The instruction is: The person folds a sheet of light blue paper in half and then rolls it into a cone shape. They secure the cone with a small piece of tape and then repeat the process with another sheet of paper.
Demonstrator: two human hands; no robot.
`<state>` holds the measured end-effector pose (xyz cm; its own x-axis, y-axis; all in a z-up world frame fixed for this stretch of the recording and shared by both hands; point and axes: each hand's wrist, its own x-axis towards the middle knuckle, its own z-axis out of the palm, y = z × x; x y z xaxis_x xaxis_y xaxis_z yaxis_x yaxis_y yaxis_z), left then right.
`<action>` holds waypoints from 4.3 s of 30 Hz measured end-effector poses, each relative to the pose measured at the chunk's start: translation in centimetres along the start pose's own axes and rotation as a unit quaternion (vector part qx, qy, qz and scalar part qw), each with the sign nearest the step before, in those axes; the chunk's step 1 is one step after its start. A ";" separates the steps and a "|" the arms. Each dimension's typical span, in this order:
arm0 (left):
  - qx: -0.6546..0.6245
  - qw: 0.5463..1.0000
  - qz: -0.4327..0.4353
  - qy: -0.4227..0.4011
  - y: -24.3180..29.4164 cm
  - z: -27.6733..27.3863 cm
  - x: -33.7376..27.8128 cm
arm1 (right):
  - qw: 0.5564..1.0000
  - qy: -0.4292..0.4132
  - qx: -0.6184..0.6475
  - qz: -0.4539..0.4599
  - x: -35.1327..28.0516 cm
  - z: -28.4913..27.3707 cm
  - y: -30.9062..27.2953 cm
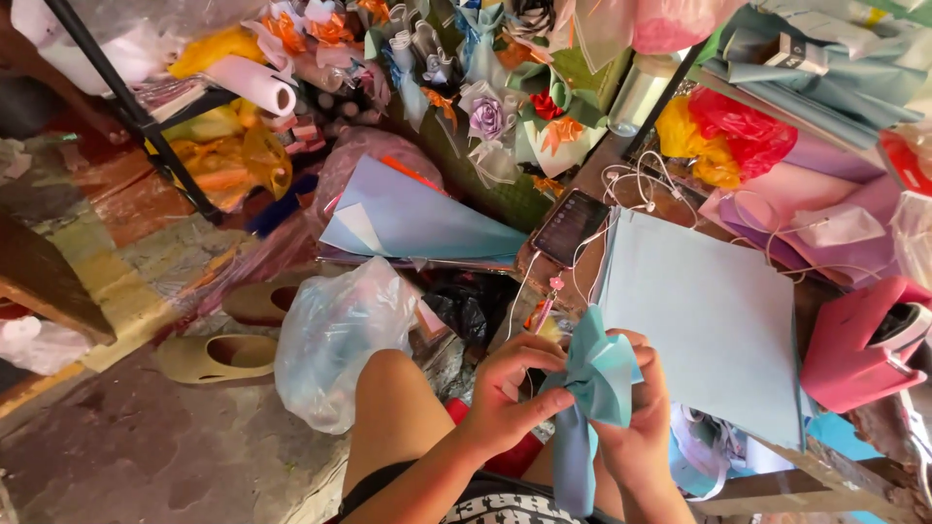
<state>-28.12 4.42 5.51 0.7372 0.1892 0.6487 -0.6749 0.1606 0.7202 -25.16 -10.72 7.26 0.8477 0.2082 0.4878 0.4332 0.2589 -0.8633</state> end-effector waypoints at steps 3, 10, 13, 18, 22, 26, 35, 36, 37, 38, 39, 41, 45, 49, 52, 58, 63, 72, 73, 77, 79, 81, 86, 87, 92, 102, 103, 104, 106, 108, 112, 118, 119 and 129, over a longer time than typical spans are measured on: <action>-0.002 1.000 -0.005 0.011 -0.7 -0.1 0.0 | 0.988 -0.002 -0.126 0.090 -1.1 -2.8 3.3; 0.028 0.999 -0.024 0.007 -1.2 0.4 -0.3 | 0.984 -0.106 -0.138 -0.031 -1.2 -3.4 3.8; 0.065 0.998 0.003 0.013 -1.4 0.2 -1.0 | 0.957 -0.169 -0.221 -0.084 0.3 -1.6 0.7; 0.227 0.965 -0.037 -0.125 0.1 -2.7 -2.6 | 0.849 -0.191 -0.457 -0.186 0.6 -1.9 1.5; 0.292 0.949 -0.117 -0.032 -1.0 -5.3 -4.2 | 0.731 -0.147 -0.637 -0.195 1.2 -3.1 2.4; 0.345 0.938 -0.041 0.012 1.3 -4.9 -2.6 | 0.650 -0.120 -0.712 -0.238 0.6 -1.7 3.2; 0.557 0.830 -0.013 -0.017 -0.4 -3.1 -4.1 | 0.640 -0.126 -0.718 -0.242 -2.7 0.1 6.6; 0.578 0.816 -0.006 -0.011 -0.9 -3.1 -4.2 | 0.649 -0.124 -0.711 -0.239 -2.7 0.2 6.8; 0.579 0.816 -0.006 -0.011 -1.2 -3.1 -4.3 | 0.650 -0.124 -0.710 -0.240 -2.6 0.5 6.7; 0.591 0.807 -0.001 0.001 -1.6 -3.1 -4.3 | 0.655 -0.125 -0.703 -0.247 -2.5 0.9 6.6; 0.602 0.798 0.002 0.013 -2.0 -3.0 -4.5 | 0.660 -0.127 -0.695 -0.254 -2.5 1.1 6.5; 0.595 0.803 0.000 0.009 -2.6 -3.3 -4.7 | 0.653 -0.124 -0.704 -0.251 -2.3 1.0 7.2; 0.486 0.871 -0.067 -0.014 -4.3 -3.8 -5.6 | 0.662 -0.127 -0.701 -0.231 -3.0 0.2 9.6; 0.407 0.907 -0.105 0.003 -4.8 -4.4 -5.9 | 0.661 -0.116 -0.702 -0.238 -3.0 0.4 9.4; 0.481 0.875 -0.053 -0.005 -3.5 -3.9 -5.3 | 0.650 -0.113 -0.712 -0.241 -2.9 0.3 8.4; 0.572 0.819 0.035 0.036 -0.8 -3.0 -4.0 | 0.647 -0.120 -0.708 -0.257 -2.2 0.9 9.3; 0.534 0.840 -0.098 0.001 -3.4 -3.8 -5.5 | 0.623 -0.026 -0.737 -0.261 -2.6 1.1 12.3; 0.486 0.857 -0.165 -0.043 -4.3 -6.2 -5.2 | 0.683 -0.056 -0.680 -0.260 -2.7 2.1 12.9; 0.485 0.858 -0.166 -0.044 -3.7 -6.2 -4.9 | 0.682 -0.057 -0.681 -0.259 -2.8 2.0 13.1; 0.452 0.856 -0.232 -0.095 -2.9 -6.8 -3.8 | 0.678 -0.078 -0.684 -0.259 -3.1 1.8 13.8; 0.384 0.868 -0.290 -0.118 -4.1 -7.7 -3.9 | 0.682 -0.080 -0.677 -0.263 -3.3 1.7 14.0; 0.382 0.901 -0.171 -0.110 -6.6 -8.1 -4.9 | 0.723 -0.156 -0.637 -0.217 -4.0 0.9 14.0; 0.356 0.931 -0.074 -0.040 -4.0 -9.9 -3.6 | 0.736 -0.197 -0.630 -0.153 -2.1 0.3 11.2; 0.315 0.945 -0.087 0.014 -2.7 -10.3 -2.8 | 0.744 -0.185 -0.623 -0.152 -1.5 0.2 11.0; 0.461 0.882 -0.083 -0.055 1.1 -8.9 -1.8 | 0.752 -0.161 -0.630 -0.110 -0.5 -0.9 10.1; 0.465 0.881 -0.081 -0.023 -2.2 -6.2 -3.7 | 0.712 -0.122 -0.667 -0.183 -0.4 0.3 8.2; 0.474 0.877 -0.077 -0.018 -3.2 -6.0 -4.1 | 0.717 -0.122 -0.660 -0.191 -0.6 -0.1 8.3; 0.493 0.867 -0.077 -0.010 -4.0 -5.9 -4.6 | 0.708 -0.117 -0.671 -0.187 -0.9 -0.4 8.2; 0.532 0.844 -0.060 0.020 -4.5 -6.3 -4.8 | 0.708 -0.112 -0.664 -0.213 -0.9 0.0 8.7; 0.509 0.857 -0.064 0.041 -4.8 -5.9 -4.8 | 0.659 -0.061 -0.722 -0.204 -1.2 0.0 9.6; 0.520 0.845 -0.087 0.094 -5.8 -5.7 -5.2 | 0.681 -0.001 -0.688 -0.250 -1.4 0.5 11.8; 0.503 0.857 -0.096 0.066 -7.5 -6.5 -5.5 | 0.692 -0.031 -0.705 -0.148 -1.8 0.2 12.4; 0.473 0.874 -0.096 0.052 -8.0 -6.6 -5.7 | 0.697 -0.034 -0.702 -0.141 -1.7 0.2 12.2; 0.411 0.903 -0.125 0.022 -8.5 -6.6 -6.4 | 0.726 -0.023 -0.659 -0.197 -1.8 -0.2 13.0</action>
<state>-27.29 8.24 -6.34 0.8494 0.2878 0.4424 -0.2217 -0.5661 0.7939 -21.05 -7.90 -4.84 0.5805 0.4012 0.7086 0.5811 -0.8137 -0.0154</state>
